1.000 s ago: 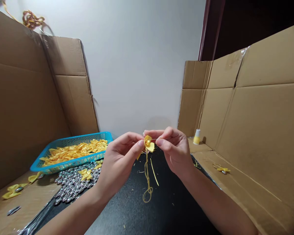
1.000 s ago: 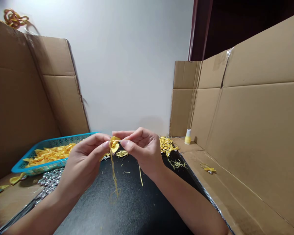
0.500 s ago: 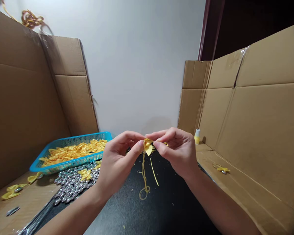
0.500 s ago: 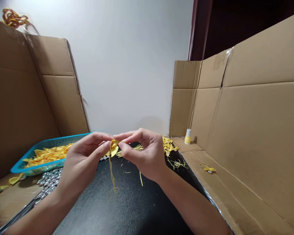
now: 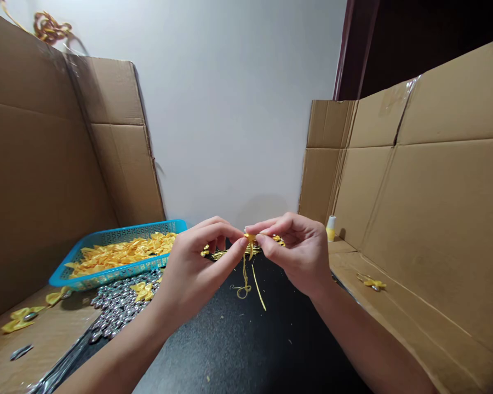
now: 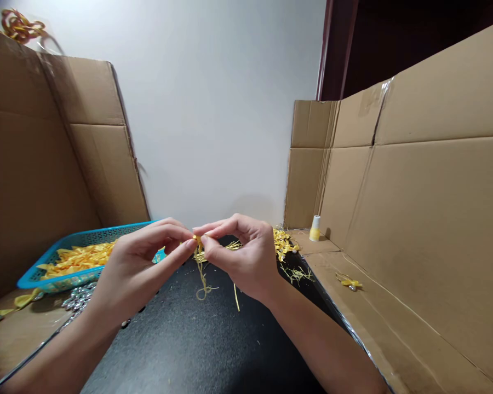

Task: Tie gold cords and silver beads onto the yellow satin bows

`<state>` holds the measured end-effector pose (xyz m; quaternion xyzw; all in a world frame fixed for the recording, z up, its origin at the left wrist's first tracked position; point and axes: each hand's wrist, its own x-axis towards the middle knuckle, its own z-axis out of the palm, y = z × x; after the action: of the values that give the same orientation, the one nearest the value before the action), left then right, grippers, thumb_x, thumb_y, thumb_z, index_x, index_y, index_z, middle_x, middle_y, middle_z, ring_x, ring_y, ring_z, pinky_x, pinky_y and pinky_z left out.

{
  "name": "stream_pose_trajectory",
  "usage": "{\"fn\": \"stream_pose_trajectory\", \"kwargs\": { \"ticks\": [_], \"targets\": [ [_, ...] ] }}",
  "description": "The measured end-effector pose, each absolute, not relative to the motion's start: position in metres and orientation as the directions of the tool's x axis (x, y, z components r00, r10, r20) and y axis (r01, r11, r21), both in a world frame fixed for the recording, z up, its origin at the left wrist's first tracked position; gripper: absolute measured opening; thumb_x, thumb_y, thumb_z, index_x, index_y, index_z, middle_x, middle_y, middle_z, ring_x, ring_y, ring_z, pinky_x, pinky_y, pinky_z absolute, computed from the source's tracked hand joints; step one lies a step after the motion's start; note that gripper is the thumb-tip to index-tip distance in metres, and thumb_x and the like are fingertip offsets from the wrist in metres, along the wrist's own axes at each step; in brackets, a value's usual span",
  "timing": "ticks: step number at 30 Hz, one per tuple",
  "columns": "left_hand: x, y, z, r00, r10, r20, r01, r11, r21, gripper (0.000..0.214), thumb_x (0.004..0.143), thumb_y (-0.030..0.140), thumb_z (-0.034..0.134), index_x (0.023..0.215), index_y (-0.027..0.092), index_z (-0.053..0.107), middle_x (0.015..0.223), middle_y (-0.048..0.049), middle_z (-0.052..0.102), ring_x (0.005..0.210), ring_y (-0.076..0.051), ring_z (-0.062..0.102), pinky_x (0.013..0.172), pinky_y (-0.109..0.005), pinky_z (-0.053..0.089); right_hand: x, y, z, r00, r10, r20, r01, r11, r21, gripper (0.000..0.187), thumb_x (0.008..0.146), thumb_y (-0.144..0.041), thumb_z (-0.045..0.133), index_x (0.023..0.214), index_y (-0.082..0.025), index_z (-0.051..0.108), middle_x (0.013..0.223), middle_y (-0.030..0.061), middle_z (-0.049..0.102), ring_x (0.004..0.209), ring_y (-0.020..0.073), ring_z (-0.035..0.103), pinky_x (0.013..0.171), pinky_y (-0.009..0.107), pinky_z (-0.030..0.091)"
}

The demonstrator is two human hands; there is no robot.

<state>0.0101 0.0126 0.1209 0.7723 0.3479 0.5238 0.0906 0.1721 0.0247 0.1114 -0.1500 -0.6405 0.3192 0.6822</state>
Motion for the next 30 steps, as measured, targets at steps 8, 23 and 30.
{"fn": "stream_pose_trajectory", "kwargs": {
  "ticks": [8, 23, 30],
  "targets": [
    [0.012, 0.019, 0.119, 0.314, 0.749, 0.583, 0.100, -0.637, 0.765, 0.020, 0.092, 0.034, 0.053, 0.082, 0.018, 0.056, 0.068, 0.0003, 0.052, 0.062, -0.011, 0.045, 0.055, -0.022, 0.037, 0.172, 0.029, 0.112, -0.023, 0.683, 0.730, -0.270, 0.699, -0.663, 0.007, 0.072, -0.017, 0.074, 0.070, -0.021, 0.068, 0.081, 0.0016, 0.077, 0.075, 0.0155, 0.074, 0.070, 0.028, 0.062],
    [0.018, 0.023, 0.114, 0.129, 0.784, 0.608, 0.097, -0.620, 0.779, 0.022, 0.083, 0.039, 0.066, 0.078, 0.019, 0.058, 0.053, 0.0068, 0.032, 0.048, -0.009, 0.025, 0.044, -0.023, 0.017, 0.175, 0.035, 0.111, -0.054, 0.687, 0.724, -0.239, 0.695, -0.678, 0.007, 0.073, -0.021, 0.075, 0.070, -0.021, 0.068, 0.083, 0.0023, 0.077, 0.079, 0.0165, 0.073, 0.076, 0.032, 0.061],
    [0.020, 0.026, 0.114, 0.054, 0.735, 0.676, 0.102, -0.677, 0.729, 0.016, 0.081, 0.034, 0.067, 0.075, 0.021, 0.062, 0.049, 0.0086, 0.022, 0.045, -0.008, 0.015, 0.043, -0.025, 0.011, 0.173, 0.027, 0.110, 0.036, 0.468, 0.883, 0.065, 0.881, -0.469, 0.009, 0.076, -0.017, 0.072, 0.073, -0.025, 0.070, 0.095, 0.0003, 0.074, 0.088, 0.0174, 0.069, 0.084, 0.037, 0.056]
  ]
}}
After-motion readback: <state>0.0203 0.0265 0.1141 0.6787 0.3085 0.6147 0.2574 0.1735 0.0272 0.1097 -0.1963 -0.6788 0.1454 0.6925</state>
